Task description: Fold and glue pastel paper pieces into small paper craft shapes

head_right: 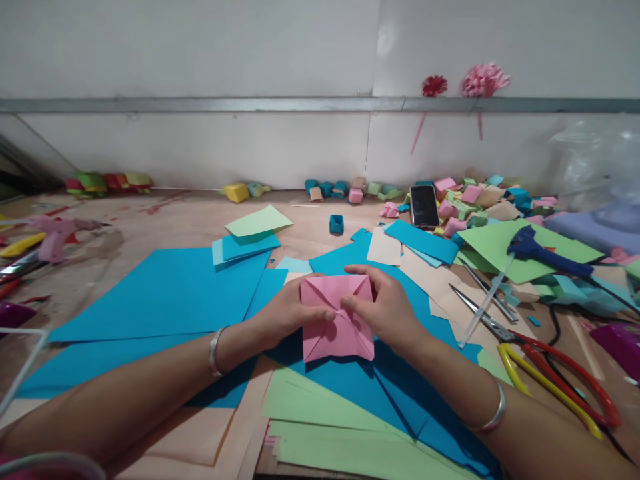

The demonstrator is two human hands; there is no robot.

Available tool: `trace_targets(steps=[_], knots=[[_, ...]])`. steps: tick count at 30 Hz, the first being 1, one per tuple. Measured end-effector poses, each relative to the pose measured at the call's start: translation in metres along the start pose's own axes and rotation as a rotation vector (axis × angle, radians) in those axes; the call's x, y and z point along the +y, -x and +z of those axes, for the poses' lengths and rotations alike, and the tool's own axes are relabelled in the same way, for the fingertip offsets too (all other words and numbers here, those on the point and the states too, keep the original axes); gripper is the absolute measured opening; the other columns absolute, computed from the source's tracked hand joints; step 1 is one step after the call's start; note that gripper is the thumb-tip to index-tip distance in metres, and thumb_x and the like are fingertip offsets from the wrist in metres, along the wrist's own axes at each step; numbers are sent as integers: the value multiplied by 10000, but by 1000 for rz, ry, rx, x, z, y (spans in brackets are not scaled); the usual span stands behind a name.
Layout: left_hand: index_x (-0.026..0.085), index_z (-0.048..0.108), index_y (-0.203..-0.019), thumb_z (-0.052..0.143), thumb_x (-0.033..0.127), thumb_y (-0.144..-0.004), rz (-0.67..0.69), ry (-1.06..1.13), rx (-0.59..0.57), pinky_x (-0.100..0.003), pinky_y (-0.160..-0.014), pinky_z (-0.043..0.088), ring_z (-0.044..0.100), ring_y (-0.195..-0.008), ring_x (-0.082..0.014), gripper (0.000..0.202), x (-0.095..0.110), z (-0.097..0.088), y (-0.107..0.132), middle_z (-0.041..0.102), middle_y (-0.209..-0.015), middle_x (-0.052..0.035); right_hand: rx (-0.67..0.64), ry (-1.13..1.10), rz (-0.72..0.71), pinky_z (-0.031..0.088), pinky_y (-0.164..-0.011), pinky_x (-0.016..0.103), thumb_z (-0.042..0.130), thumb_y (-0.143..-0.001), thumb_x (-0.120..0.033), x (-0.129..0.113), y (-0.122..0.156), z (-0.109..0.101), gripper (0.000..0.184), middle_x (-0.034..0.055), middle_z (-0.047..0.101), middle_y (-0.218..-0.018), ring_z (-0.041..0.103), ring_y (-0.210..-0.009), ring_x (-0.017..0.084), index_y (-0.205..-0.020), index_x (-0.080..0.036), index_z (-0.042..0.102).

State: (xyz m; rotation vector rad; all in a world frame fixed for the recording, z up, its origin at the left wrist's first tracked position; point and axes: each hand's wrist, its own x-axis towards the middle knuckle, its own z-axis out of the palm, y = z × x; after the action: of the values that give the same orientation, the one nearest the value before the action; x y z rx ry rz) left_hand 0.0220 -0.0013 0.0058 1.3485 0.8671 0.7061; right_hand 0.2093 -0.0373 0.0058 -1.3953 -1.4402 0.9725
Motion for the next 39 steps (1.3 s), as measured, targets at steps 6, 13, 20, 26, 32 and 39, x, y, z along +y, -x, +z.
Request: trace_targets(steps=[6, 13, 20, 26, 32, 39], knots=[[133, 661, -1057, 770, 275, -661, 2, 148, -55, -311, -719, 536, 665, -852, -215, 435, -6, 0, 0, 707, -973, -98, 57, 3, -24, 490, -600, 289, 686, -712, -266, 2, -2, 0, 422, 47, 709, -889, 619, -721, 184, -1125, -185, 651], [119, 699, -963, 777, 318, -686, -2, -56, -26, -261, -640, 519, 658, -737, -176, 350, -4, 0, 1, 725, -875, -75, 38, 69, -44, 485, -571, 295, 678, -721, -294, 0, 3, 2, 422, 32, 703, -814, 612, -661, 186, -1132, -205, 647], [138, 682, -1077, 766, 327, -716, 23, 15, -94, -309, -731, 548, 683, -841, -210, 416, -7, -1, 2, 728, -984, -102, 81, 214, -107, 512, -693, 339, 703, -717, -293, -1, 3, 1, 563, 66, 706, -999, 641, -752, 205, -1258, -201, 577], [139, 694, -998, 754, 342, -738, 27, -73, -60, -280, -676, 527, 669, -777, -187, 336, -6, 1, 1, 731, -917, -71, 120, 253, -185, 525, -777, 378, 704, -764, -335, 5, 4, 2, 653, 93, 657, -1150, 646, -878, 234, -1366, -211, 481], [104, 681, -979, 771, 282, -707, 13, 107, 209, -297, -684, 515, 658, -766, -192, 337, -10, -5, -8, 722, -917, -94, 81, 437, -640, 466, -976, 429, 409, -954, -149, 11, 1, -3, 568, 67, 438, -1456, 533, -1213, 238, -1477, -355, 323], [98, 677, -1048, 790, 317, -695, 39, 170, 210, -341, -725, 516, 666, -842, -245, 431, -13, -14, -14, 718, -985, -136, 85, 917, -1214, 355, -1066, 437, 607, -876, -107, 10, -8, -10, 320, 41, 534, -1407, 441, -1321, 239, -1134, -290, 657]])
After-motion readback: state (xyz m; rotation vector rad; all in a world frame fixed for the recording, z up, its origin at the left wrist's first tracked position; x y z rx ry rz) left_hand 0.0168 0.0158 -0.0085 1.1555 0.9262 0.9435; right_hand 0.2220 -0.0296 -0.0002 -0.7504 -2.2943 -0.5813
